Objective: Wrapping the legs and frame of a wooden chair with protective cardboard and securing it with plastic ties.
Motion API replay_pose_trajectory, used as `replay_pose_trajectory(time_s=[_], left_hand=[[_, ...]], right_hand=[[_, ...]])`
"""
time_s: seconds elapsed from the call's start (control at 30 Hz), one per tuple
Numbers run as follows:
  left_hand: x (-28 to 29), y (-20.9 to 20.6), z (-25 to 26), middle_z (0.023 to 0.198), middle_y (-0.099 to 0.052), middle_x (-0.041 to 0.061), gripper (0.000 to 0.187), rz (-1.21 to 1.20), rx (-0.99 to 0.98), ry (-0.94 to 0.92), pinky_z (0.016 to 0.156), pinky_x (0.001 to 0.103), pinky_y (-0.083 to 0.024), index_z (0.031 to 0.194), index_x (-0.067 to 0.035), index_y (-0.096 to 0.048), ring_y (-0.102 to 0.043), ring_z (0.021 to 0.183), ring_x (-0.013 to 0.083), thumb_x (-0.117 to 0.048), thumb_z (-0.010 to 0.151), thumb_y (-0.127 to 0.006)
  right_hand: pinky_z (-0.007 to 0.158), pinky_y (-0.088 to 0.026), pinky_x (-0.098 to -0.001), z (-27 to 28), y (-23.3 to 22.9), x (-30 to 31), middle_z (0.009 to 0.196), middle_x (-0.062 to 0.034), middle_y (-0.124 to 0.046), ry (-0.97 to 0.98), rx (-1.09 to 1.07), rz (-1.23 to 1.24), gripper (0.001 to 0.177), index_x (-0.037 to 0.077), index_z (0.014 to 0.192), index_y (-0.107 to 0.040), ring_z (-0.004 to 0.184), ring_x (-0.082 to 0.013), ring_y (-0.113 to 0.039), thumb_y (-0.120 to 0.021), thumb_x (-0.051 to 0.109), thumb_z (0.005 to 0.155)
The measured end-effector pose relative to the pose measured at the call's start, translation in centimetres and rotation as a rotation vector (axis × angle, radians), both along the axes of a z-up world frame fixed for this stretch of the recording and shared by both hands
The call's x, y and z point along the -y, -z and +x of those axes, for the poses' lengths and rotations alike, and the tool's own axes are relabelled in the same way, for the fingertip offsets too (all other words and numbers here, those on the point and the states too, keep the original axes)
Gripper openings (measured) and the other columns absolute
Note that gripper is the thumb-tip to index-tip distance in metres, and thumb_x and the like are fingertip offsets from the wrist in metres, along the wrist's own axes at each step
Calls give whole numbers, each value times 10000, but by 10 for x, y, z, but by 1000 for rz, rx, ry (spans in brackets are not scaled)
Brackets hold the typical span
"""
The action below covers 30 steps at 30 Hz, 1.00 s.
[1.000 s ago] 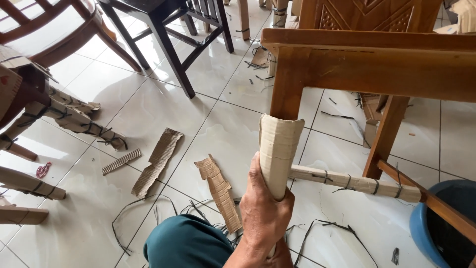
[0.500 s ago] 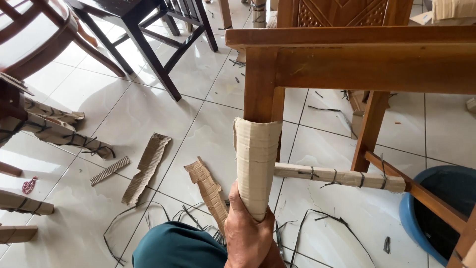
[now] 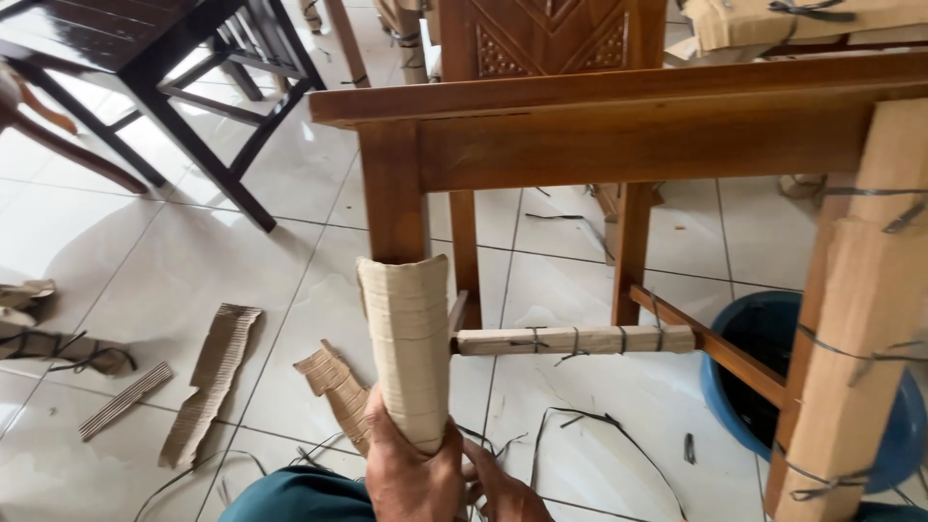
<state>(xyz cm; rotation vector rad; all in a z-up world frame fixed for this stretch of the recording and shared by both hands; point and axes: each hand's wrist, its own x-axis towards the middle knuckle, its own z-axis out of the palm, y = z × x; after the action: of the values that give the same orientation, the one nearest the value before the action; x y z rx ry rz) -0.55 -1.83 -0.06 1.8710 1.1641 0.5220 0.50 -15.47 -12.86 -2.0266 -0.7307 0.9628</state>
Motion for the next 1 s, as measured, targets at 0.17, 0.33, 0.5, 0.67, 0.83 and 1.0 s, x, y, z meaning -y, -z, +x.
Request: replay_pose_trajectory(time_s=[0.17,0.33,0.5,0.67,0.83,1.0], left_hand=[[1,2,3,1125,-750,128,883,20,-11,-57,803,425,-665,1478,-214,-443,-799,943,288,-60,687,-805],[2,6,2,1071,-778,90,852,64,27,-85,742,397,-649,1441,-240,-474,-805,898,264,-46,670,-781],[-2,13,0,1134,-755,109,895,116,7,-77,755,407,-647,1465,-217,-445,-797,922,285,-86,657,-808],[-7,20,-2,1103,-764,123,901,130,25,-48,733,412,-656,1462,-209,-421,-802,895,294,-98,661,-818],[-14,33,-1,1154,-710,215,822,289,259,77,709,416,-673,1391,-75,-418,-785,877,334,-12,659,-786],[-34,82,0,1295,-520,305,850,396,440,235,898,497,-615,1398,14,-303,-680,1066,403,33,641,-690]], right_hand=[[899,-608,-243,23,0,-23,1205,18,-738,0,9,105,569,274,1534,-344,1070,-67,-743,-501,158,1000],[843,-624,-199,17,-11,-14,1070,135,-766,93,78,40,466,393,1348,-611,944,-14,-742,-666,206,925],[944,-664,-259,37,-36,11,1039,106,-804,54,211,-48,472,348,1284,-647,997,-56,-801,-761,175,859],[927,-670,-305,62,-41,49,1049,63,-809,-49,296,-39,449,302,1327,-620,1025,-100,-799,-747,231,902],[982,-619,-307,104,-57,124,1131,98,-780,-96,184,-72,399,294,1319,-637,1113,-37,-765,-693,383,934],[913,-677,-272,132,-110,198,1234,81,-824,156,35,-162,409,254,1277,-732,1079,-29,-856,-631,387,904]])
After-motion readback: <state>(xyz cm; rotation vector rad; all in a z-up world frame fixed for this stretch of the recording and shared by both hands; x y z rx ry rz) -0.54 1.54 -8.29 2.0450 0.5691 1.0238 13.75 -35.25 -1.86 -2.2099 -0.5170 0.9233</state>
